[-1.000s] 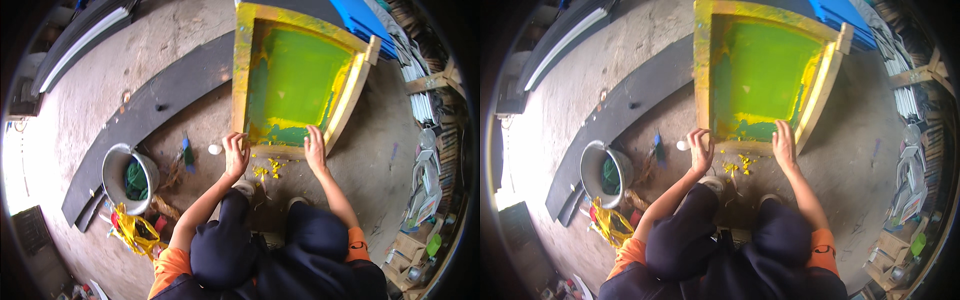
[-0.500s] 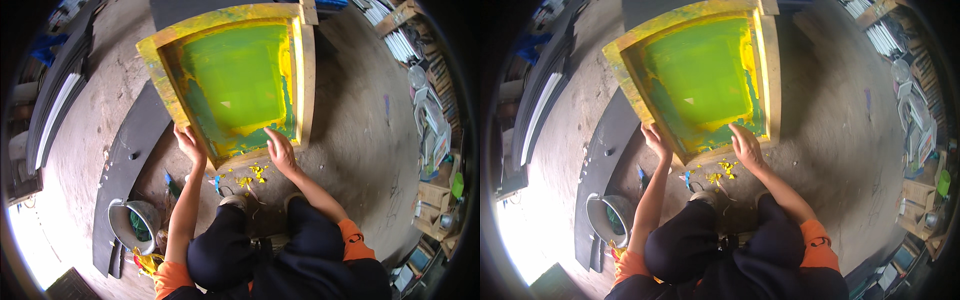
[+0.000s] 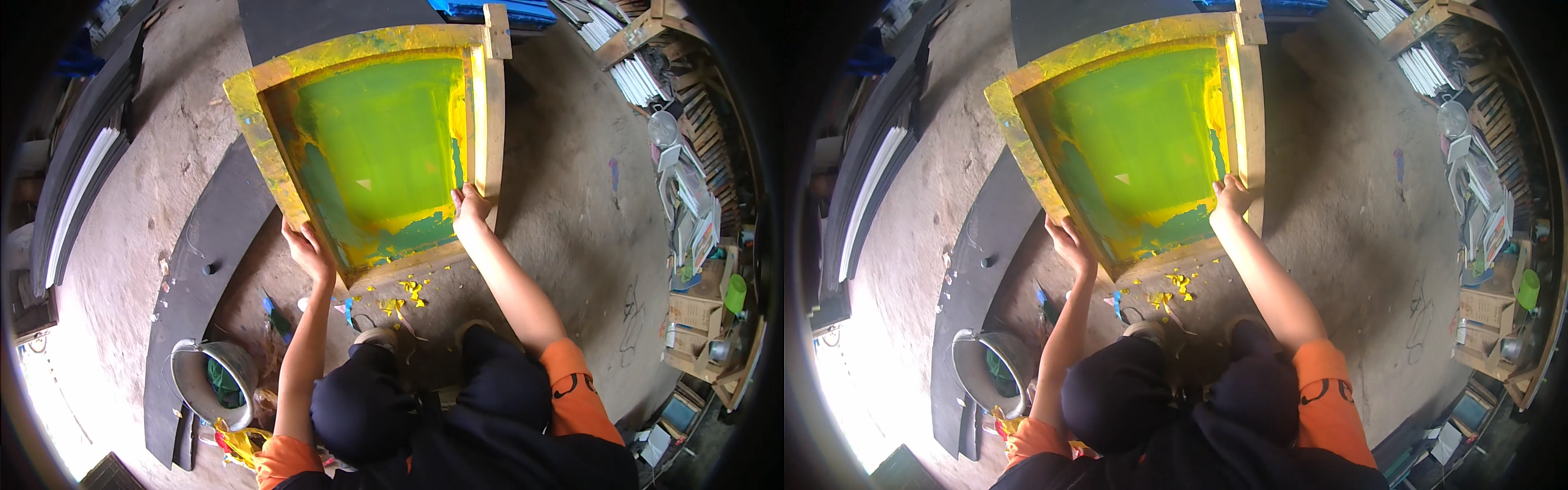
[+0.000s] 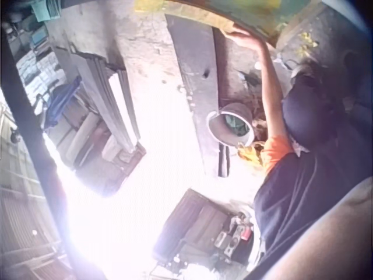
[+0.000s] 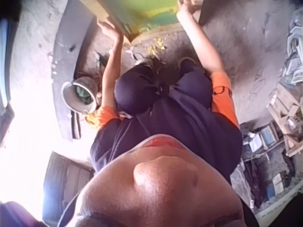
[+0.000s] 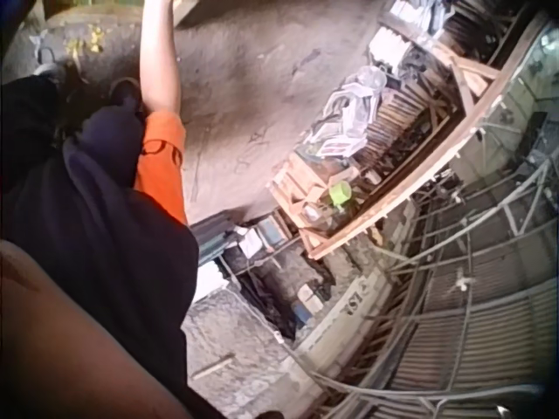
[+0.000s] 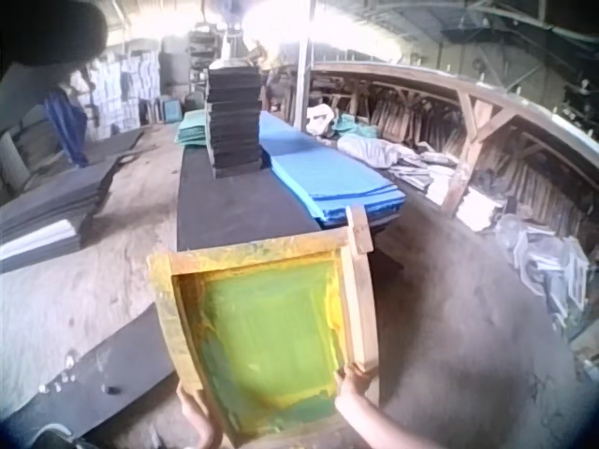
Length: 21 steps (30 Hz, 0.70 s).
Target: The person scrapes yellow paint residue from the edges and corners of a green screen printing frame using their fingers. They peel off strips of dried paint and wipe the surface to remove remaining flakes.
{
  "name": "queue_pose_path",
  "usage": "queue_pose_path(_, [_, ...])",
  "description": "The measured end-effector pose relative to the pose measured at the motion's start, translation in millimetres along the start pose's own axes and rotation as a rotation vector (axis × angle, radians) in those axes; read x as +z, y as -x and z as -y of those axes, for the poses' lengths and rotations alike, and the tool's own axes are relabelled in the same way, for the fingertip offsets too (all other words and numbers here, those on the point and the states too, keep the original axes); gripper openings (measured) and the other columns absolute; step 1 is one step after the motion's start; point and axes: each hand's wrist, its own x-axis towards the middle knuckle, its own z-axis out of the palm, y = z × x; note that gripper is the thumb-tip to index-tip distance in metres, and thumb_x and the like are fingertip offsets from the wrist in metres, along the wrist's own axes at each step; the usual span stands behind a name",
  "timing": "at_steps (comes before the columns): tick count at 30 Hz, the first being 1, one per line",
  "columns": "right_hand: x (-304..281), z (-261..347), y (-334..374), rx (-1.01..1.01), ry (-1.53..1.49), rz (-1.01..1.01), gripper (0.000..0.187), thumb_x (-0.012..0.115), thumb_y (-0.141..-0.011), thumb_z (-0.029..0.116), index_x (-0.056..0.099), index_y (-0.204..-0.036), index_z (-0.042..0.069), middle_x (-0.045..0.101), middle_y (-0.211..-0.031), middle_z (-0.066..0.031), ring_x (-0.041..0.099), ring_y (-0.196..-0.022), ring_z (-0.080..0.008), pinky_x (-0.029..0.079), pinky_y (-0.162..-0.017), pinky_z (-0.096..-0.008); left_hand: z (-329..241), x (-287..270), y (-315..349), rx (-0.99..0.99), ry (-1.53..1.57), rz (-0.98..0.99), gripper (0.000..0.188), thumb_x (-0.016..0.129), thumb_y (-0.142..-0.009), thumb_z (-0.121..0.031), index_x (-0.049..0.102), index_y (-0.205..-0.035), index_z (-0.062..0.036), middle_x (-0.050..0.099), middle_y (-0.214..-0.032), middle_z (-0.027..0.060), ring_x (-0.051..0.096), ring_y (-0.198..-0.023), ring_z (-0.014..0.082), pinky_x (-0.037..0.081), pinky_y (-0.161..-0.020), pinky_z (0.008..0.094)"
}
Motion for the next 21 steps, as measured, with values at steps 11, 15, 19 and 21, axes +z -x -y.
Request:
queue_pose_path(11, [19.7, 6.6, -11.2, 0.078, 0.129, -0.138, 0.027, 0.063, -0.088, 0.021, 0.051, -0.103, 0.003, 0.051, -0.093, -0.0072, 0.056, -0.073, -0.0169, 0.057, -0.06, -0.0255, -3.4, -2.8, -0.9, 0.048, 0.082, -0.005, 0.041, 0.044, -0.097, -0.024, 0.038, -0.132, -0.0047, 0.063, -0.086, 0.0134, 0.06, -0.067, 0.021, 0.047, -0.062, 0.0326])
queue_pose_path(15, [21.2, -3.1, -30.2, 0.103, 0.21, -0.134, 0.019, 0.054, -0.093, 0.02, 0.05, -0.106, 0.006, 0.051, -0.093, -0.0053, 0.054, -0.071, -0.0158, 0.056, -0.061, -0.0271, -4.0, -7.0, -0.7, -0.037, 0.098, 0.049, 0.042, 0.045, -0.096, -0.021, 0.036, -0.133, -0.0042, 0.064, -0.088, 0.0126, 0.06, -0.067, 0.0196, 0.047, -0.063, 0.0313])
queue_pose_path(19, [-2.3, 7.7, -87.9, 0.136, 0.21, -0.223, 0.015, 0.047, -0.094, 0.017, 0.049, -0.106, 0.008, 0.051, -0.093, -0.0045, 0.053, -0.073, -0.0169, 0.055, -0.068, -0.0318, -8.1, 8.9, 6.0, 0.014, 0.164, 0.052, 0.042, 0.045, -0.096, -0.02, 0.035, -0.134, -0.0038, 0.064, -0.09, 0.0124, 0.06, -0.068, 0.0186, 0.048, -0.065, 0.0303])
queue_pose_path(21, [8.5, 9.4, -76.4, 0.184, 0.194, -0.208, 0.015, 0.043, -0.095, 0.016, 0.048, -0.107, 0.009, 0.05, -0.093, -0.0041, 0.052, -0.075, -0.0185, 0.053, -0.076, -0.0365, -8.9, 2.8, 5.5, -0.064, 0.134, 0.092, 0.042, 0.045, -0.096, -0.02, 0.035, -0.134, -0.0034, 0.064, -0.093, 0.0132, 0.061, -0.072, 0.0194, 0.048, -0.067, 0.0307])
